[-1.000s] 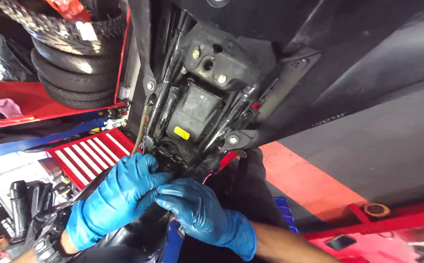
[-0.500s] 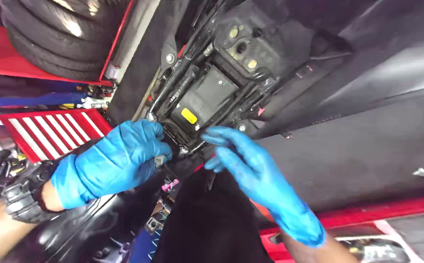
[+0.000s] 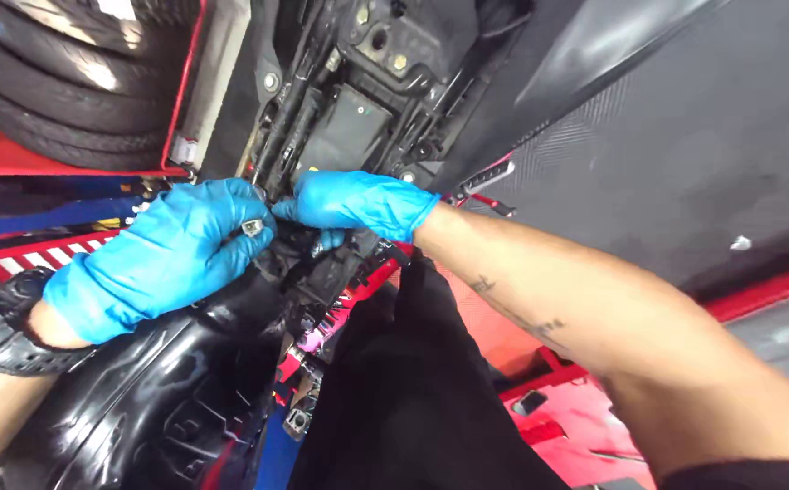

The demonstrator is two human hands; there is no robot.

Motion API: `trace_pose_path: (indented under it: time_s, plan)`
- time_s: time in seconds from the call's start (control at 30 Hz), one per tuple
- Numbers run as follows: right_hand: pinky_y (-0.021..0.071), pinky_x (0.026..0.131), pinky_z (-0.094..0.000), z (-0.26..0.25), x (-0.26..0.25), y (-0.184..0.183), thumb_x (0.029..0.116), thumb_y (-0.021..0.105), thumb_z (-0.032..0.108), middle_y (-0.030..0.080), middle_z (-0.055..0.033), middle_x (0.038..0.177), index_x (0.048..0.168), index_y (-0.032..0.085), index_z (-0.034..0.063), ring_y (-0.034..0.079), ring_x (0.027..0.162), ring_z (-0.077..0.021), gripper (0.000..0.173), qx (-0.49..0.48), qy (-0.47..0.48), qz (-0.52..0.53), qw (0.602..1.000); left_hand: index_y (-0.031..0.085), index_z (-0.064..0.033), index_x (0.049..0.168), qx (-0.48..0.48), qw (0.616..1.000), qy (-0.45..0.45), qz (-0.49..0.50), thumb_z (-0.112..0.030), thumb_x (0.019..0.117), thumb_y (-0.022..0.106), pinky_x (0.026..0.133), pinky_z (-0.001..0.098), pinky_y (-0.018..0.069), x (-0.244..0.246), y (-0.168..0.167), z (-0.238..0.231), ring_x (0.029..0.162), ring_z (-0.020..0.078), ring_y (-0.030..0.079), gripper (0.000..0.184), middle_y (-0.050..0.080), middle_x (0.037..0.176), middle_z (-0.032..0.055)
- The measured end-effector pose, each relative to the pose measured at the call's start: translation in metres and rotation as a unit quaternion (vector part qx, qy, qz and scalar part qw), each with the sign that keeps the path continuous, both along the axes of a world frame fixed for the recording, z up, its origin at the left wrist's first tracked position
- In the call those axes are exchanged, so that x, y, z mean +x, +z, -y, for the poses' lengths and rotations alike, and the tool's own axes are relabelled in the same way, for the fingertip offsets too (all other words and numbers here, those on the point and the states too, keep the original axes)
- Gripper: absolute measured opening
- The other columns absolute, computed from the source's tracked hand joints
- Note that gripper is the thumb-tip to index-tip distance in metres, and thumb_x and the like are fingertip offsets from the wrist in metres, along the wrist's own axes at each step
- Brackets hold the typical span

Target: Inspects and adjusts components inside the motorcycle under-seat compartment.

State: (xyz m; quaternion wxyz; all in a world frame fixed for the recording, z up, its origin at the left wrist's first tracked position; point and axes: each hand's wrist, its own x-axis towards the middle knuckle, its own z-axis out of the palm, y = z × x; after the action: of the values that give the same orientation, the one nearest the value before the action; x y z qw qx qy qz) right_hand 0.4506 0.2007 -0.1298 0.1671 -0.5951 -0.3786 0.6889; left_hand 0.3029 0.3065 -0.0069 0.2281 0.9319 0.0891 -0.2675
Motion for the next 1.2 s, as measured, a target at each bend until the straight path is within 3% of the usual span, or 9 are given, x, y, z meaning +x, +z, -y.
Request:
trace_pose_path:
  time_s: [0.1, 0.27, 0.47, 0.57, 0.73, 0.87, 0.97, 1.1, 1.2]
  plan:
    - [0.054, 0.051, -0.0361, 0.0, 0.0, 0.0, 0.1012, 0.048, 0.062, 0.066, -0.0064, 0.07, 0.094, 0.067, 0.0109, 0.062, 0.052, -0.0166, 0.055, -0.002, 0.018, 0.015, 1.0, 0.072, -0.0168, 0.097, 0.008, 1.0, 0.002, -0.002, -0.037, 0.0989, 0.047, 0.082, 0.0423, 0.0527, -0.002, 0.002, 0.0, 0.098, 0.0155, 0.064, 0.032, 0.066, 0.103, 0.001]
    - [0.0589, 0.06, -0.0355, 0.005, -0.007, -0.014, 0.1071, 0.043, 0.053, 0.07, -0.0069, 0.082, 0.103, 0.069, 0.0082, 0.069, 0.065, -0.0163, 0.052, 0.021, -0.107, -0.048, 0.993, 0.073, -0.0167, 0.1, 0.0, 1.0, -0.005, 0.004, -0.035, 0.0989, 0.047, 0.084, 0.04, 0.0521, 0.0, 0.004, -0.001, 0.099, 0.0148, 0.064, 0.031, 0.066, 0.103, 0.0017]
    - [0.0482, 0.069, -0.0559, 0.002, -0.03, 0.006, 0.1005, 0.054, 0.047, 0.065, -0.0117, 0.086, 0.086, 0.066, 0.0094, 0.065, 0.085, -0.0307, 0.042, 0.155, -0.038, 0.176, 0.971, 0.071, -0.0162, 0.104, 0.028, 0.999, -0.017, -0.019, -0.039, 0.1, 0.046, 0.084, 0.048, 0.0509, 0.004, 0.009, 0.0, 0.102, 0.0189, 0.065, 0.034, 0.067, 0.11, 0.0043]
    - [0.0521, 0.084, -0.0488, 0.0, -0.027, -0.008, 0.1061, 0.039, 0.057, 0.069, -0.0066, 0.106, 0.112, 0.071, 0.0137, 0.066, 0.099, -0.0194, 0.053, 0.098, -0.069, 0.019, 0.993, 0.071, -0.0167, 0.106, 0.043, 0.998, -0.029, -0.025, -0.042, 0.1004, 0.045, 0.08, 0.0502, 0.0496, 0.004, 0.012, 0.0, 0.098, 0.0198, 0.065, 0.037, 0.067, 0.108, 0.0043]
    - [0.0574, 0.064, -0.0337, -0.003, -0.041, -0.027, 0.1095, 0.04, 0.045, 0.066, -0.0043, 0.094, 0.113, 0.066, 0.013, 0.066, 0.076, -0.0132, 0.042, 0.066, -0.154, -0.187, 0.968, 0.07, -0.0177, 0.107, 0.047, 0.998, -0.033, -0.038, -0.041, 0.1008, 0.047, 0.08, 0.0516, 0.0493, 0.007, 0.012, 0.0, 0.098, 0.0198, 0.064, 0.034, 0.067, 0.109, 0.0035]
    - [0.055, 0.062, -0.042, 0.005, -0.049, -0.018, 0.108, 0.039, 0.053, 0.067, -0.0097, 0.083, 0.098, 0.068, 0.0059, 0.065, 0.068, -0.0203, 0.057, 0.081, -0.172, -0.068, 0.98, 0.072, -0.0165, 0.109, 0.038, 0.999, -0.027, -0.022, -0.036, 0.1009, 0.051, 0.079, 0.0476, 0.0531, 0.006, 0.011, 0.002, 0.093, 0.017, 0.066, 0.03, 0.067, 0.106, 0.0025]
    - [0.0525, 0.064, -0.0557, 0.022, -0.065, -0.02, 0.1034, 0.051, 0.048, 0.066, -0.0178, 0.085, 0.093, 0.067, 0.0023, 0.066, 0.077, -0.0337, 0.049, 0.126, -0.325, 0.024, 0.937, 0.074, -0.0151, 0.108, 0.033, 0.999, -0.03, -0.007, -0.033, 0.0994, 0.054, 0.083, 0.0438, 0.0559, 0.004, 0.009, 0.004, 0.096, 0.0155, 0.067, 0.028, 0.068, 0.109, 0.003]
    - [0.0581, 0.091, -0.046, 0.057, -0.05, -0.01, 0.1033, 0.056, 0.017, 0.071, -0.0142, 0.12, 0.139, 0.058, 0.0049, 0.071, 0.105, -0.0251, 0.038, 0.25, -0.465, 0.06, 0.847, 0.075, -0.0138, 0.105, 0.018, 1.0, -0.018, -0.004, -0.034, 0.1014, 0.051, 0.087, 0.0398, 0.0544, 0.0, 0.005, 0.004, 0.101, 0.0139, 0.066, 0.031, 0.069, 0.108, 0.0034]
    - [0.0609, 0.09, -0.0338, 0.089, -0.024, -0.013, 0.1025, 0.055, 0.012, 0.072, -0.0095, 0.118, 0.134, 0.063, 0.0032, 0.072, 0.102, -0.0143, 0.033, 0.313, -0.514, 0.068, 0.796, 0.075, -0.0142, 0.106, 0.005, 1.0, -0.011, 0.004, -0.033, 0.1018, 0.05, 0.087, 0.0383, 0.0532, 0.0, 0.005, 0.002, 0.099, 0.0142, 0.065, 0.031, 0.069, 0.106, 0.0044]
